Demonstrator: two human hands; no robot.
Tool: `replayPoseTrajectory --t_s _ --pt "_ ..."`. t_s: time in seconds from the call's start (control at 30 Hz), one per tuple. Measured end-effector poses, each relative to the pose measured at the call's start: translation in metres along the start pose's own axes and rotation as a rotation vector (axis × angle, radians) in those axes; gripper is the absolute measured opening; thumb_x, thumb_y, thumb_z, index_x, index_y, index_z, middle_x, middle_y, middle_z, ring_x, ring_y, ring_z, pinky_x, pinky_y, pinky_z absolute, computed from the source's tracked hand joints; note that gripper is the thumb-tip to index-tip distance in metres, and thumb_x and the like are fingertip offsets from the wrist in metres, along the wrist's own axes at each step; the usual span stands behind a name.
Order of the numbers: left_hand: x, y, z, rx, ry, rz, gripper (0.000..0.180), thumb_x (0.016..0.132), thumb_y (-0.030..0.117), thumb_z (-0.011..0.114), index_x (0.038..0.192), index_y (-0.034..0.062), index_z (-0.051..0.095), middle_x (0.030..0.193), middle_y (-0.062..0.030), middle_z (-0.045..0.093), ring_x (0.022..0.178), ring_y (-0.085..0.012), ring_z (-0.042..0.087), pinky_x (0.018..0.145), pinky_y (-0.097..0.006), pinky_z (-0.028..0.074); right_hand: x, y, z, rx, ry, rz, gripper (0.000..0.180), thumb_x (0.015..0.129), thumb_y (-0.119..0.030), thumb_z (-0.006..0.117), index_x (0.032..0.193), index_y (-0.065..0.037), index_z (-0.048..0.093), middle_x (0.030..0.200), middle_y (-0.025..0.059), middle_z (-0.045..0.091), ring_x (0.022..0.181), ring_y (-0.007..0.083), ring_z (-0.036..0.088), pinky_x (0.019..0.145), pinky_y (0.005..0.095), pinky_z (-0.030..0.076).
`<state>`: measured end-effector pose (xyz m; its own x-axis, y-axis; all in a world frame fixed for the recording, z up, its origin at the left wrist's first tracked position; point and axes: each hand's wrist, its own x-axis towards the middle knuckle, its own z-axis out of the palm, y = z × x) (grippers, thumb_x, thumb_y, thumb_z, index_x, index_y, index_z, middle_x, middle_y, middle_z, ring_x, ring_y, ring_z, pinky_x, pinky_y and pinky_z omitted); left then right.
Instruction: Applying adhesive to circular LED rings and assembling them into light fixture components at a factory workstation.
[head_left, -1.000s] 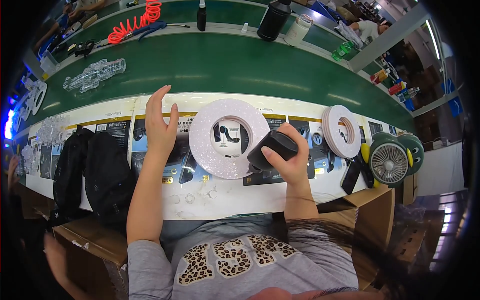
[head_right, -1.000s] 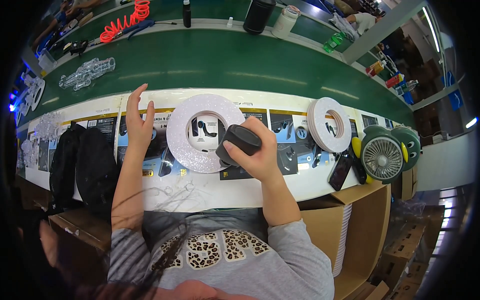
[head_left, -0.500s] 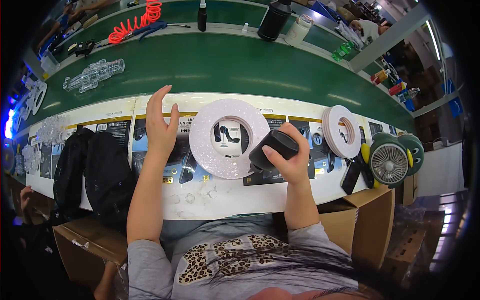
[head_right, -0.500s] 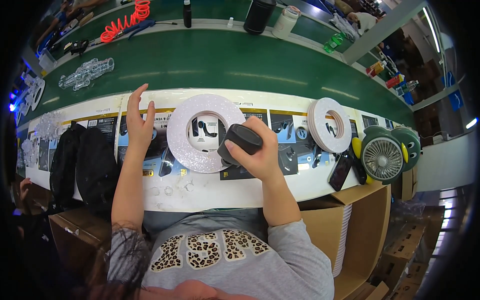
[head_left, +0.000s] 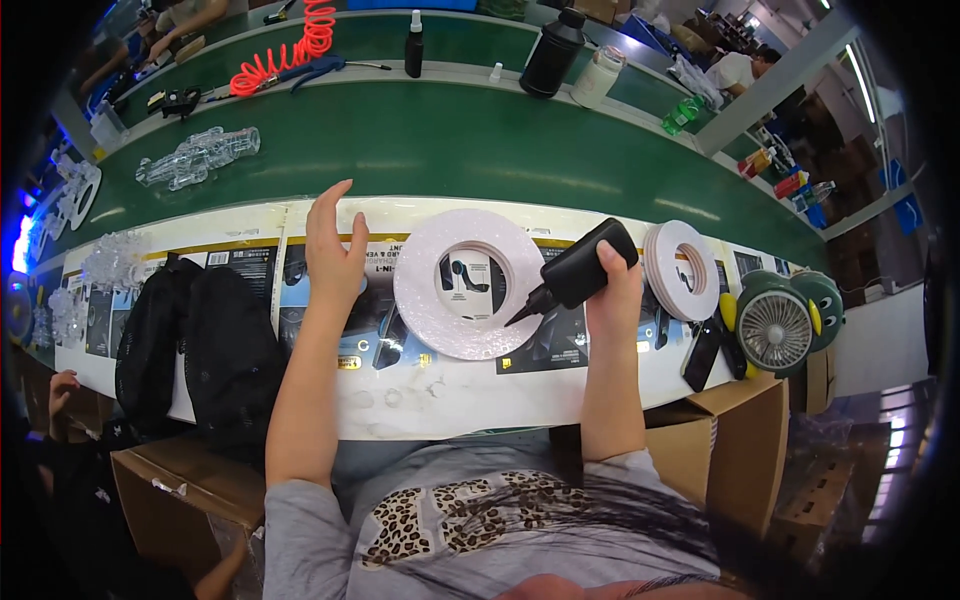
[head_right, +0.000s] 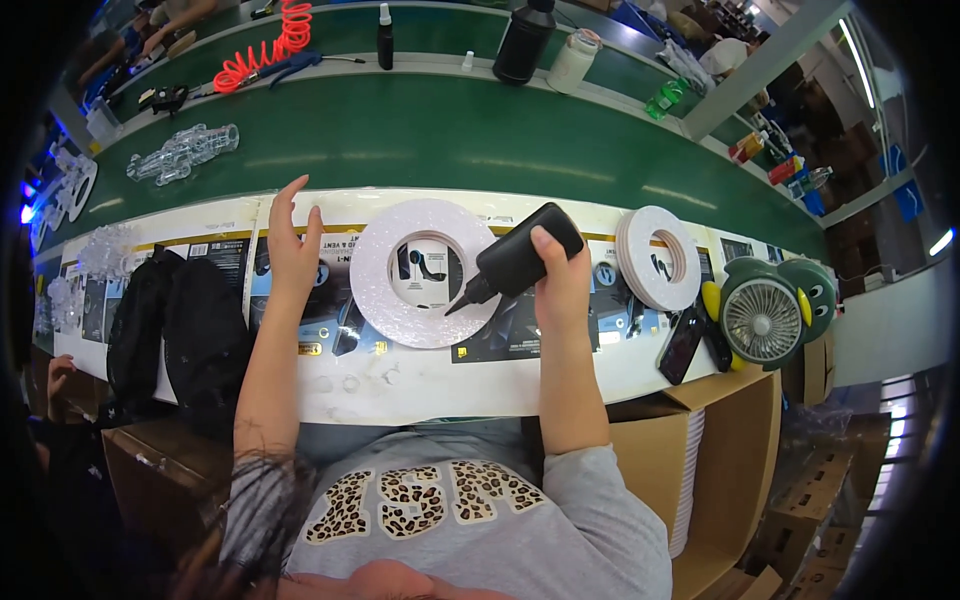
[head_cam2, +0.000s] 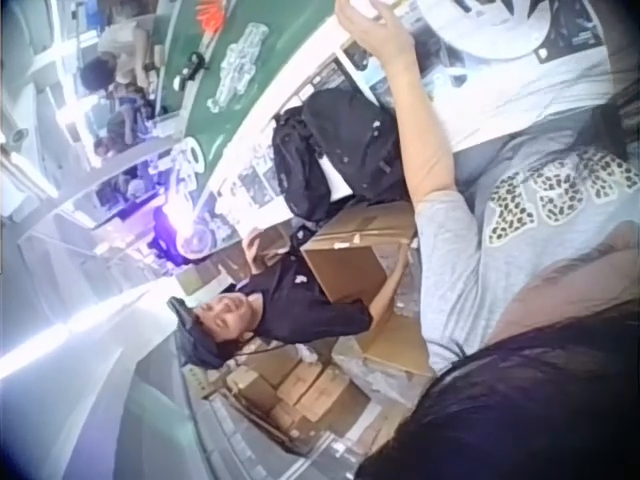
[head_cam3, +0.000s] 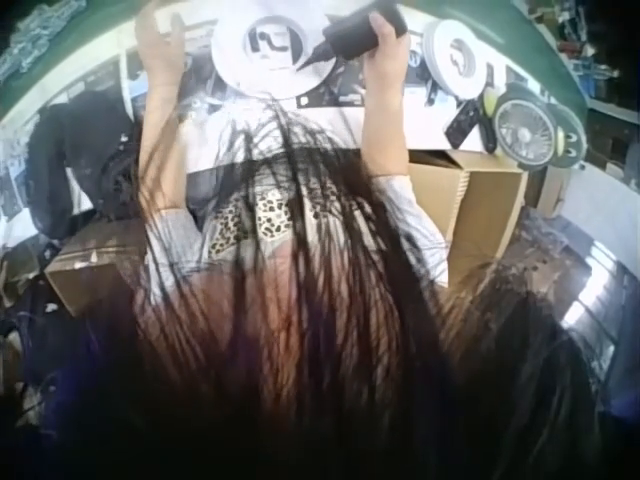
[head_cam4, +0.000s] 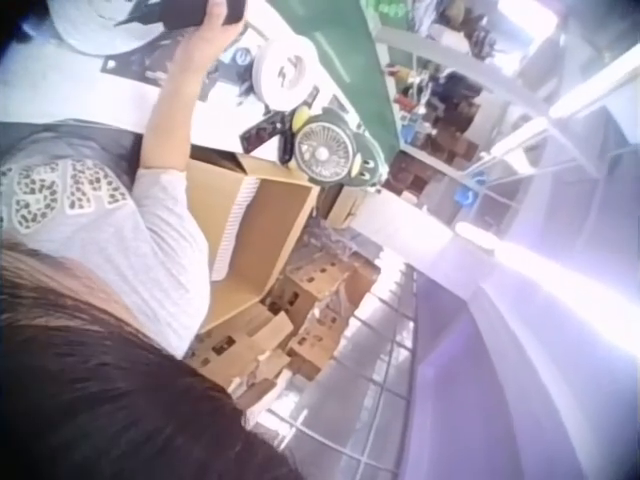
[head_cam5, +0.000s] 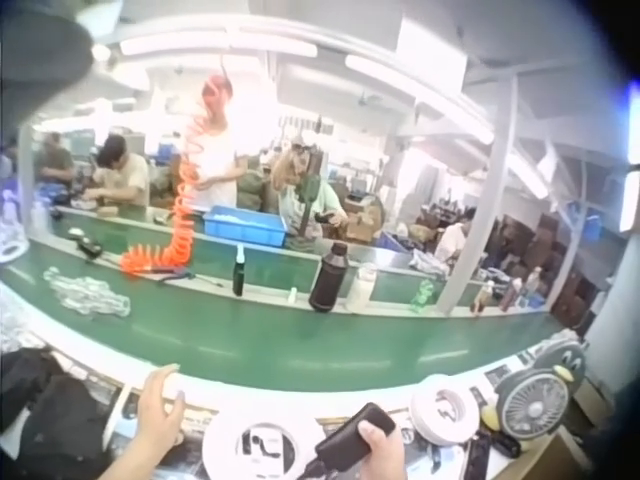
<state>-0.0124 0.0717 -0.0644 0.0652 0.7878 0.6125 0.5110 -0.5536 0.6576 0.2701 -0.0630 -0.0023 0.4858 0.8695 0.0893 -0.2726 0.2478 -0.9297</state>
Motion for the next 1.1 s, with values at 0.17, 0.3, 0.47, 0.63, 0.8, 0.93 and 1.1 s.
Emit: replayPoseTrajectory --t_s 0.17,0.3,0.47,0.63,0.8,0.93,1.1 --pt "0.001 0.000 0.000 -0.011 0.008 -0.005 0.037 0.088 0.010 0.056 0.124 0.0031 0.051 0.125 -0.0151 0.054 0.119 -0.0332 0.049 0.101 -0.040 0.038 0.007 -0.009 0.017 0.078 -0.129 0.045 0.034 0.091 -0.018 0.060 0.118 0.001 0.051 0.109 0.0125 0.058 0.105 0.0232 0.057 0.095 0.0403 0.046" --pt "0.001 0.000 0.000 -0.018 0.014 -0.008 0.038 0.088 0.011 0.056 0.125 0.0030 0.051 0.125 -0.0154 0.054 0.118 -0.0335 0.049 0.100 -0.041 0.038 0.005 -0.008 0.050 0.398 -0.078 0.257 0.030 0.091 -0.021 0.060 0.113 -0.001 0.052 0.106 0.0133 0.059 0.104 0.0265 0.057 0.095 0.0416 0.046" --pt "0.002 -0.003 0.000 -0.028 0.032 -0.023 0.037 0.088 0.010 0.056 0.124 0.0028 0.051 0.123 -0.0162 0.054 0.116 -0.0343 0.049 0.099 -0.042 0.039 0.014 0.007 0.085 0.603 0.070 0.412 0.034 0.090 -0.041 0.058 0.084 -0.007 0.054 0.076 0.0062 0.056 0.077 0.0206 0.055 0.077 0.0346 0.046" --pt "0.004 -0.002 -0.001 -0.050 0.055 -0.022 0.037 0.086 0.009 0.057 0.121 0.0028 0.051 0.120 -0.0167 0.055 0.114 -0.0351 0.050 0.097 -0.042 0.040 0.017 0.012 0.121 0.466 -0.128 0.201 0.042 0.094 -0.045 0.044 0.075 -0.008 0.046 0.065 0.0040 0.043 0.063 0.0171 0.044 0.065 0.0309 0.039" --pt "0.004 -0.006 0.000 -0.044 0.078 -0.007 0.037 0.085 0.009 0.057 0.121 0.0028 0.052 0.119 -0.0167 0.055 0.113 -0.0353 0.051 0.096 -0.042 0.041 0.018 0.020 0.146 0.294 -0.317 0.058 0.041 0.094 -0.038 0.039 0.068 -0.006 0.043 0.058 0.0057 0.041 0.058 0.0173 0.042 0.060 0.0298 0.037" --pt "0.006 -0.004 -0.001 -0.086 0.075 -0.015 0.037 0.084 0.008 0.057 0.120 0.0024 0.052 0.118 -0.0169 0.055 0.112 -0.0354 0.051 0.096 -0.042 0.041 0.020 0.027 0.151 0.258 -0.350 0.077 0.039 0.093 -0.034 0.039 0.066 -0.006 0.042 0.056 0.0059 0.041 0.055 0.0162 0.041 0.057 0.0285 0.036" --pt "0.007 -0.004 -0.002 -0.090 0.067 -0.024 0.037 0.084 0.008 0.057 0.120 0.0021 0.052 0.118 -0.0169 0.055 0.112 -0.0353 0.051 0.096 -0.043 0.041 0.021 0.030 0.151 0.242 -0.397 0.092 0.038 0.092 -0.032 0.039 0.064 -0.006 0.041 0.055 0.0057 0.041 0.054 0.0153 0.041 0.056 0.0276 0.035"
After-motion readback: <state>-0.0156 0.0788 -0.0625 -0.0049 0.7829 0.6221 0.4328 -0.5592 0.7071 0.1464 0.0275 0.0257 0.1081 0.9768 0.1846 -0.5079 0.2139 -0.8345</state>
